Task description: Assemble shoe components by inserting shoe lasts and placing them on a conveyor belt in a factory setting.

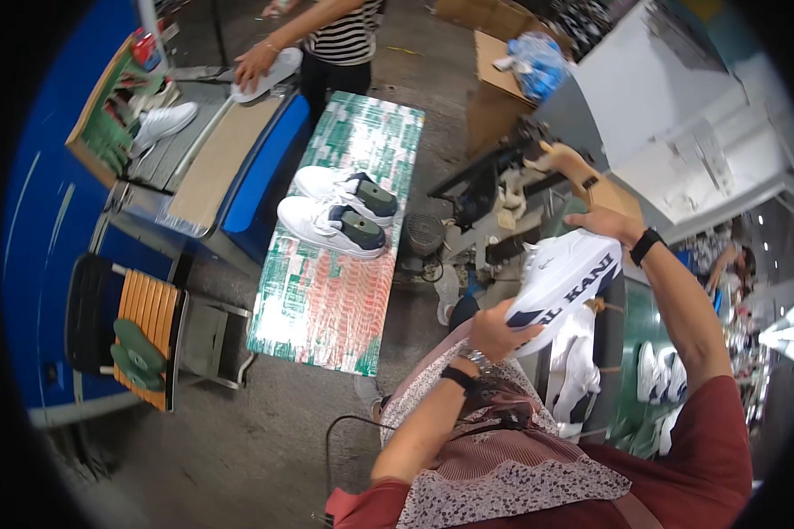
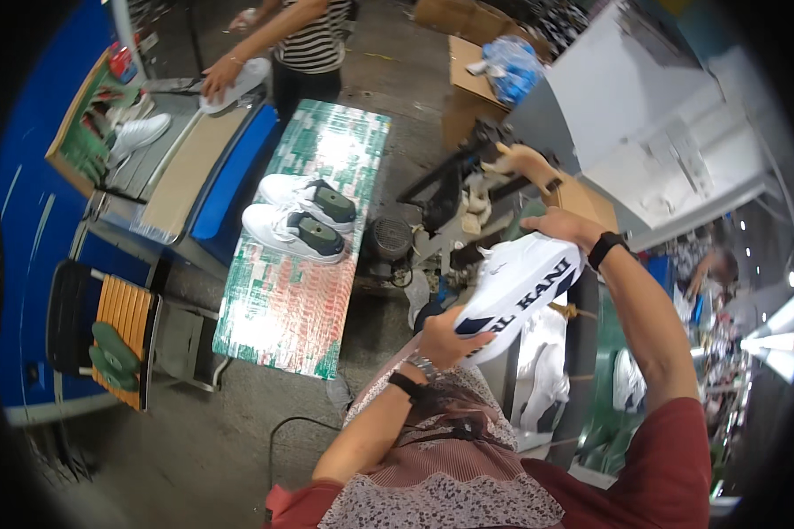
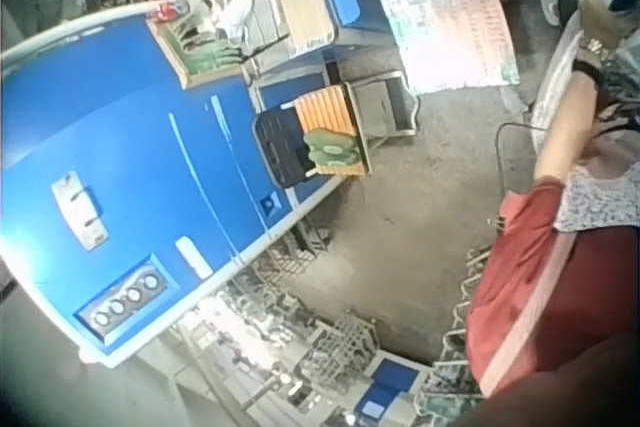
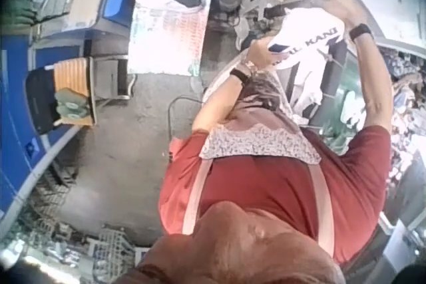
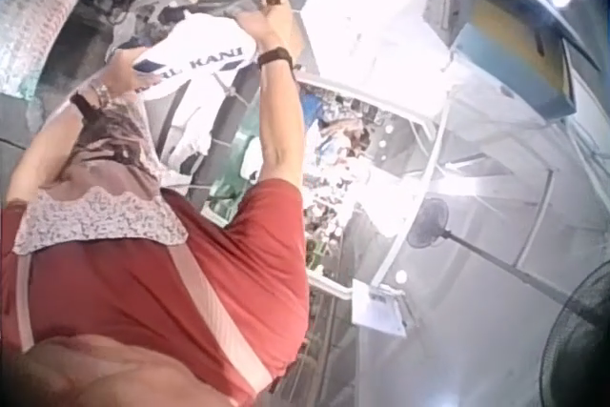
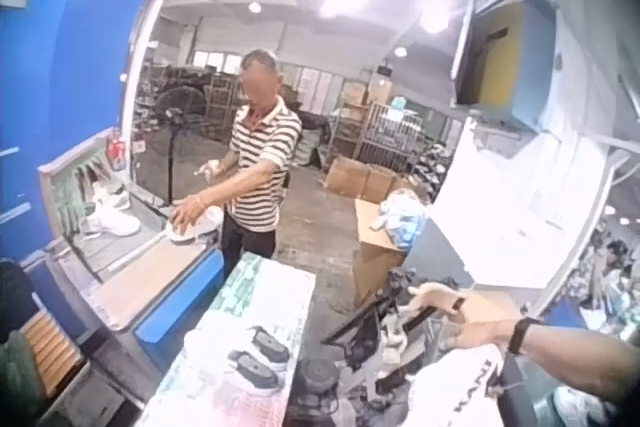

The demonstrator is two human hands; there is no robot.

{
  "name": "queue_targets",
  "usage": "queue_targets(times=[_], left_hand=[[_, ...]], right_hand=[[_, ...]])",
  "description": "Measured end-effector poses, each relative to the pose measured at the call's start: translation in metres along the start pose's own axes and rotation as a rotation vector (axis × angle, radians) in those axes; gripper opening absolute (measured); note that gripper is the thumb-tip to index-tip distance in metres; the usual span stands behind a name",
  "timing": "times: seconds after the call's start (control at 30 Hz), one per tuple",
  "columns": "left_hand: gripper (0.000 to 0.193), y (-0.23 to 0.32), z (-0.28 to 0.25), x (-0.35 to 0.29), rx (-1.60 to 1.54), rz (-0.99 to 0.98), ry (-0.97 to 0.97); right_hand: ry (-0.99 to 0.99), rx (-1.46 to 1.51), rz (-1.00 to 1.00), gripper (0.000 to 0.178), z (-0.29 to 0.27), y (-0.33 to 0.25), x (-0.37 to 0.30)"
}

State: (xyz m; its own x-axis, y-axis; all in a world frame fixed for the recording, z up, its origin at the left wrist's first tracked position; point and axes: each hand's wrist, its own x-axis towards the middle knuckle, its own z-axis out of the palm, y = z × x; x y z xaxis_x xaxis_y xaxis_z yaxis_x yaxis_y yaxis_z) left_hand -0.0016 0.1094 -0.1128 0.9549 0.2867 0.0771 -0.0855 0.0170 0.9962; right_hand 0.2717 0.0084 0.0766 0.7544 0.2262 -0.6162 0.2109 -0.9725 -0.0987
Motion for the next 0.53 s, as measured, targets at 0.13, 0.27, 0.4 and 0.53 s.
queue_targets(times=[0.13, 0.27, 0.4, 0.53], left_hand=[[0.055, -0.001, -0.047, -0.061, 0.357, 0.11, 0.023], [0.055, -0.003, -0.107, -0.138, 0.501, 0.117, -0.155], [0.055, 0.002, -0.138, -0.202, 0.875, -0.131, -0.256], [0.054, 0.0, -0.128, -0.211, 1.084, -0.243, -0.232]], right_hand=[[0.045, 0.598, -0.168, 0.056, 0.096, 0.034, -0.04], [-0.166, 1.694, -0.226, 0.051, 0.163, 0.037, -0.037], [-0.275, 2.163, -0.532, 0.043, 0.192, 0.02, -0.02], [-0.071, 2.095, -0.406, 0.06, 0.19, 0.023, -0.011]])
